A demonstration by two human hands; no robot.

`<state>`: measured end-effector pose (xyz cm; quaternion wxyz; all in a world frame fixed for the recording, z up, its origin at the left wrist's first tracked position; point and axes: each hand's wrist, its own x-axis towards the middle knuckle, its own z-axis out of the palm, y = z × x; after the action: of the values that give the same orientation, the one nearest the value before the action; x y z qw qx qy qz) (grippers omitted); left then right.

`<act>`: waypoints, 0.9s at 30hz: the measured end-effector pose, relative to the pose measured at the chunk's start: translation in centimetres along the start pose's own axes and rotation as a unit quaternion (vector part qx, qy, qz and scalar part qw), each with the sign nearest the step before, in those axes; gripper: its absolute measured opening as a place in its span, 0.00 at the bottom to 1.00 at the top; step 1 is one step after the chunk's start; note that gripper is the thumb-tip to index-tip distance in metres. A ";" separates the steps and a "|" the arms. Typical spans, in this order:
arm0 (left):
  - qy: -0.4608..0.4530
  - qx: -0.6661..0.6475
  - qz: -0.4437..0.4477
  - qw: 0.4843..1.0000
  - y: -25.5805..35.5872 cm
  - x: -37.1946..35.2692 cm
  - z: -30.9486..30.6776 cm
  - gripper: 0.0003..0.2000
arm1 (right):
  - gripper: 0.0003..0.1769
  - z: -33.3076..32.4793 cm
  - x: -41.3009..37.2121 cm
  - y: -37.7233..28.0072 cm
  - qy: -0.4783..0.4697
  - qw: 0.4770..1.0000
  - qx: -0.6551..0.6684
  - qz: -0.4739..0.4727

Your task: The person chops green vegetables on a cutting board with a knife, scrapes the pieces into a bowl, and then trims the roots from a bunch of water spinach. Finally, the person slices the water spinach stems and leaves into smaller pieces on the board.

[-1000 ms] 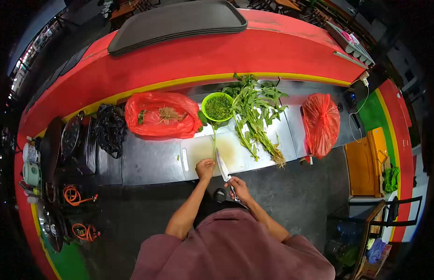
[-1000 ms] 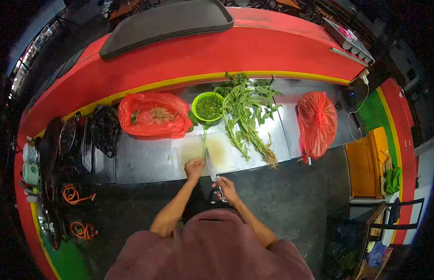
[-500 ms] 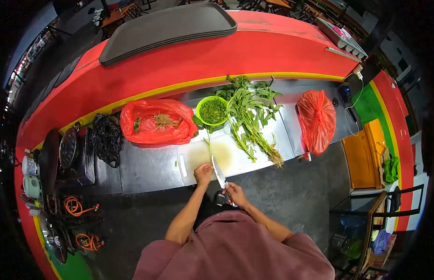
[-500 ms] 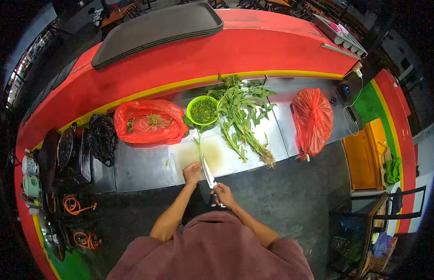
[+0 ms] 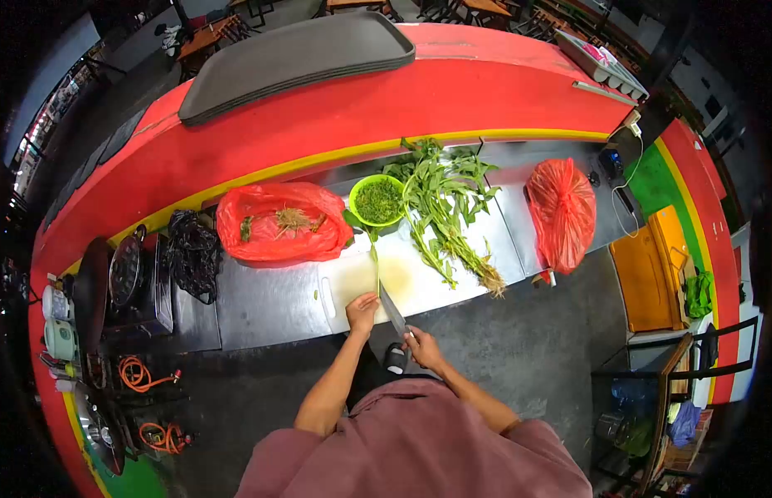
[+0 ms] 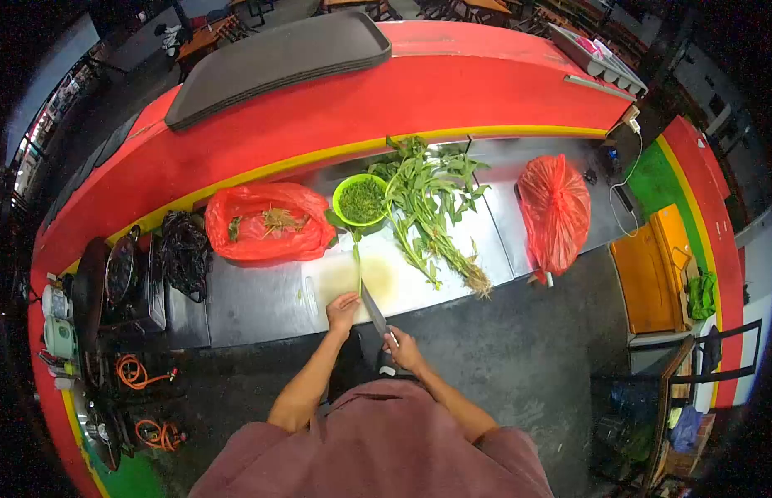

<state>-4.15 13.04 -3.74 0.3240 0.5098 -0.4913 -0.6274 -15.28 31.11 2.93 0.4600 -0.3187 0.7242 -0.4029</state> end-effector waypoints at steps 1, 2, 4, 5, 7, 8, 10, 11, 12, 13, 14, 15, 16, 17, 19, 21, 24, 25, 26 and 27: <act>-0.013 -0.033 -0.027 0.999 0.0 0.3 -0.3 0.15 | 0.23 -0.2 -0.3 -0.5 -0.003 1.000 0.002 0.004; -0.025 -0.066 -0.053 0.996 0.0 0.4 -0.5 0.15 | 0.23 -0.5 -0.5 -1.1 -0.009 1.000 0.009 0.019; -0.042 -0.116 -0.094 0.988 1.0 0.1 -0.7 0.17 | 0.23 -0.7 -0.5 -0.8 -0.013 0.999 0.021 0.028; -0.061 -0.166 -0.133 0.975 1.5 -0.1 -0.7 0.18 | 0.23 -0.5 -0.3 -0.6 -0.013 0.999 0.020 0.027; -0.075 -0.181 -0.134 0.971 2.0 -0.3 -0.8 0.18 | 0.23 -0.3 -0.1 -0.5 0.010 1.000 -0.015 -0.014; -0.074 -0.207 -0.149 0.964 2.3 -0.3 -0.8 0.18 | 0.24 -0.4 -0.2 -0.5 0.006 1.000 0.001 0.016; -0.073 -0.220 -0.161 0.959 2.7 -0.4 -0.7 0.16 | 0.25 -0.7 -0.3 -0.9 0.001 1.000 0.006 0.013; -0.072 -0.221 -0.159 0.959 2.9 -0.1 -0.7 0.16 | 0.25 -0.8 -0.4 -1.1 -0.006 1.000 0.010 0.013; -0.093 -0.231 -0.174 0.953 2.7 0.4 -0.8 0.16 | 0.28 -0.8 -0.1 -0.7 -0.016 1.000 -0.002 0.014; -0.113 -0.240 -0.189 0.945 2.5 0.8 -1.1 0.15 | 0.28 -0.7 -0.2 -0.3 -0.018 1.000 -0.002 0.013; -0.134 -0.237 -0.197 0.942 2.4 1.3 -1.4 0.14 | 0.28 -0.8 0.1 0.0 -0.025 1.000 0.002 0.010; -0.133 -0.237 -0.195 0.942 2.2 1.7 -1.6 0.14 | 0.27 -0.8 0.2 0.1 -0.033 0.999 0.007 0.008; -0.138 -0.236 -0.214 0.938 2.2 2.3 -1.8 0.14 | 0.27 -0.7 0.3 0.2 -0.032 0.999 0.006 0.005; -0.142 -0.236 -0.232 0.933 2.1 2.8 -1.8 0.13 | 0.27 -0.6 0.3 0.3 -0.031 0.999 0.009 0.011; -0.143 -0.239 -0.219 0.935 2.5 2.7 -1.8 0.13 | 0.26 -0.5 0.2 0.2 -0.028 0.999 0.011 0.016; -0.145 -0.158 -0.173 0.961 2.6 2.7 -2.0 0.13 | 0.27 -0.3 0.0 0.1 -0.047 0.992 0.107 0.050; -0.075 -0.020 -0.085 0.993 4.1 0.7 -1.9 0.12 | 0.24 -0.1 -0.9 -0.5 -0.040 0.992 0.120 0.029; -0.021 0.047 -0.035 0.998 4.3 0.3 -1.9 0.12 | 0.23 -0.1 -1.0 -0.7 -0.036 0.989 0.138 0.027; 0.011 0.038 0.059 0.997 2.3 0.5 -2.0 0.10 | 0.20 -0.1 -1.1 -0.9 -0.034 0.986 0.163 0.025; 0.013 0.039 0.058 0.997 2.2 -0.1 -2.1 0.10 | 0.20 -0.1 -1.0 -0.9 -0.037 0.986 0.163 0.025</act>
<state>-2.27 11.87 -1.60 0.3466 0.5008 -0.5396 -0.5812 -14.90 31.55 4.17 0.5422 -0.2352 0.6391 -0.4921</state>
